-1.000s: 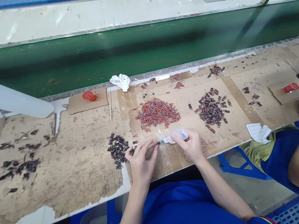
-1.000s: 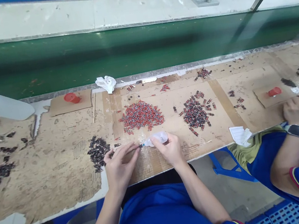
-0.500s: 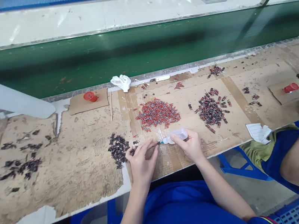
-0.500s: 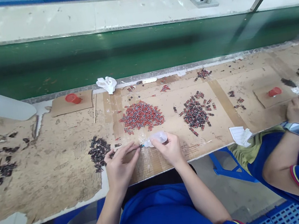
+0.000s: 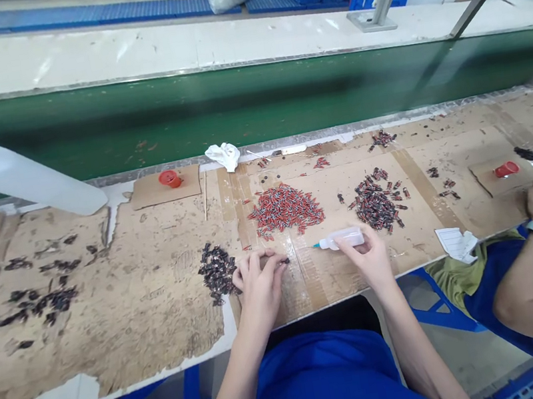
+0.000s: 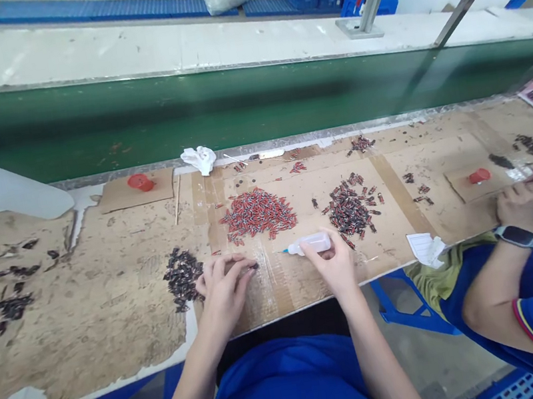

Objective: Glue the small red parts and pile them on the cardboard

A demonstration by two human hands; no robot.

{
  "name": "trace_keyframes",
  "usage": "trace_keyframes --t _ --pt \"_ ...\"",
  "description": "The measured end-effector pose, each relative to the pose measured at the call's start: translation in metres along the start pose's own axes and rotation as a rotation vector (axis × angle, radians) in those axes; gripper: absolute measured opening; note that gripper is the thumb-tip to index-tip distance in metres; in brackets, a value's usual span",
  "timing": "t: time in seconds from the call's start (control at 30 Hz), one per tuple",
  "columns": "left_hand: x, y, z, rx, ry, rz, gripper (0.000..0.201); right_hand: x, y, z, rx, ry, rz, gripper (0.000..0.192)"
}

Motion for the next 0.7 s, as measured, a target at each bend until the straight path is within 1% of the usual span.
trace_keyframes --t 0.03,0.1,0.13,0.17,0.2,0.23,0.27,0.3,0.33,0.37,0.43,0.47,0.53,0.6,0.7 --pt "0.000 0.000 0.001 0.008 -0.011 0.004 0.018 0.005 -0.002 -0.009 -0.071 -0.133 -0.029 0.057" --pt "0.001 0.000 0.002 0.012 -0.049 0.012 0.017 0.026 -0.010 -0.019 -0.229 -0.394 -0.147 0.056" --pt "0.002 -0.001 0.001 0.002 -0.074 0.019 0.016 0.040 -0.017 -0.018 -0.290 -0.486 -0.229 0.051" --pt "0.003 -0.002 -0.002 -0.017 -0.102 0.028 0.016 0.054 -0.023 -0.011 -0.316 -0.540 -0.317 0.044" --pt "0.004 -0.004 -0.006 -0.044 -0.128 0.038 0.017 0.066 -0.027 0.001 -0.295 -0.564 -0.402 0.036" --pt "0.006 -0.006 -0.012 -0.080 -0.154 0.049 0.017 0.075 -0.030 0.019 -0.231 -0.567 -0.474 0.028" --pt "0.007 -0.008 -0.019 -0.118 -0.176 0.061 0.018 0.083 -0.032 0.041 -0.129 -0.558 -0.534 0.024" --pt "0.008 -0.011 -0.026 -0.157 -0.195 0.072 0.018 0.087 -0.032 0.066 0.002 -0.549 -0.581 0.023" --pt "0.010 -0.014 -0.034 -0.196 -0.210 0.078 0.017 0.088 -0.032 0.090 0.122 -0.553 -0.604 0.022" --pt "0.012 -0.017 -0.041 -0.231 -0.224 0.076 0.016 0.088 -0.029 0.110 0.202 -0.571 -0.607 0.020" --pt "0.017 -0.021 -0.053 -0.281 -0.255 0.053 0.015 0.083 -0.021 0.141 0.298 -0.627 -0.585 0.017" --pt "0.019 -0.023 -0.057 -0.295 -0.274 0.037 0.016 0.081 -0.017 0.152 0.319 -0.651 -0.575 0.017" --pt "0.022 -0.024 -0.062 -0.314 -0.316 0.014 0.016 0.077 -0.011 0.164 0.336 -0.684 -0.567 0.019" --pt "0.024 -0.025 -0.066 -0.339 -0.348 -0.001 0.015 0.074 -0.008 0.167 0.338 -0.700 -0.575 0.020" --pt "0.028 -0.025 -0.069 -0.385 -0.384 -0.045 0.012 0.075 -0.011 0.160 0.342 -0.695 -0.597 0.017"
Point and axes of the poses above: each hand's wrist, its own y-axis towards the middle knuckle, its own z-axis out of the palm, x = y × z, the point moved 10 cm from there along y, towards the middle knuckle, and after that the axes turned 9 degrees about z, right-handed, at the moved point
